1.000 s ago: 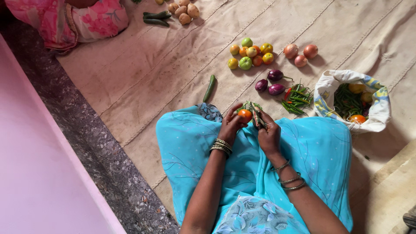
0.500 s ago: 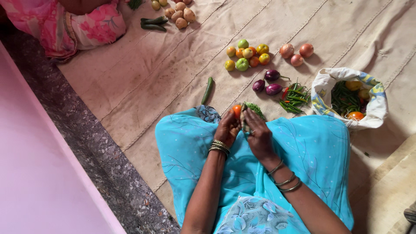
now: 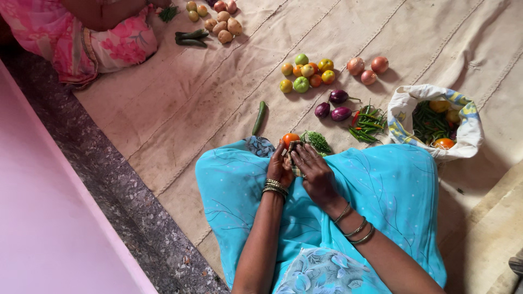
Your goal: The person sorts vegetables by hand while sitting on the floor, placing items into a bag.
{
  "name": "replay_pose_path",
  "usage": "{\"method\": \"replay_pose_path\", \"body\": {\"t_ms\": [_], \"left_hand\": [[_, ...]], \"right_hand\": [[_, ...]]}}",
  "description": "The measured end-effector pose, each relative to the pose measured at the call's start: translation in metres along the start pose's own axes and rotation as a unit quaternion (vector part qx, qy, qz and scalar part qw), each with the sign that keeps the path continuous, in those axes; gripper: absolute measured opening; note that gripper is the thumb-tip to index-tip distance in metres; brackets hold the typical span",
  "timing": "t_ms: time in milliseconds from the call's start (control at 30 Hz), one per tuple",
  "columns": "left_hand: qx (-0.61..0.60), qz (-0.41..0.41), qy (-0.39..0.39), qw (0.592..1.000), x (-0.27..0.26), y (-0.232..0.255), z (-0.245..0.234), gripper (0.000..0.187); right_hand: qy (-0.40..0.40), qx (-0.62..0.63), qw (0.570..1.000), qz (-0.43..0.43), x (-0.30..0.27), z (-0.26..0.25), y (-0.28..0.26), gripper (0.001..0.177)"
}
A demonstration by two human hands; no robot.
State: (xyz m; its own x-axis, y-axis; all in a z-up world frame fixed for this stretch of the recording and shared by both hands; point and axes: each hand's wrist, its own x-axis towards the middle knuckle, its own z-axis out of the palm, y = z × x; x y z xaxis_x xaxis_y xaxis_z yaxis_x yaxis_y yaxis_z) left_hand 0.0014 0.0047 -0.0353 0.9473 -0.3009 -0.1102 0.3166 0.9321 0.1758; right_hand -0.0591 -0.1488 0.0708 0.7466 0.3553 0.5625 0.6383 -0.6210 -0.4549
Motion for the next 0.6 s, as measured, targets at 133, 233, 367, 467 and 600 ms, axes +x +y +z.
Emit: {"method": "replay_pose_path", "body": {"t_ms": [133, 233, 367, 467, 600], "left_hand": [[0.084, 0.061, 0.103, 0.989, 0.003, -0.007, 0.005, 0.037], [0.141, 0.037, 0.068, 0.987, 0.0, -0.014, 0.008, 0.032], [0.163, -0.001, 0.056, 0.985, -0.002, -0.021, 0.008, 0.032], [0.131, 0.022, 0.057, 0.99, -0.003, -0.017, 0.014, 0.034], [0.111, 0.035, 0.134, 0.984, -0.008, -0.002, 0.026, 0.041]], "right_hand": [[0.004, -0.009, 1.0, 0.019, 0.001, -0.005, 0.004, 0.081], [0.046, 0.029, 0.996, 0.065, 0.004, -0.008, 0.015, 0.084], [0.056, 0.049, 0.994, 0.081, 0.003, -0.007, 0.022, 0.084], [0.048, 0.031, 0.997, 0.054, 0.0, -0.002, 0.015, 0.083], [-0.004, -0.011, 1.0, -0.004, -0.004, 0.001, -0.001, 0.08]]}}
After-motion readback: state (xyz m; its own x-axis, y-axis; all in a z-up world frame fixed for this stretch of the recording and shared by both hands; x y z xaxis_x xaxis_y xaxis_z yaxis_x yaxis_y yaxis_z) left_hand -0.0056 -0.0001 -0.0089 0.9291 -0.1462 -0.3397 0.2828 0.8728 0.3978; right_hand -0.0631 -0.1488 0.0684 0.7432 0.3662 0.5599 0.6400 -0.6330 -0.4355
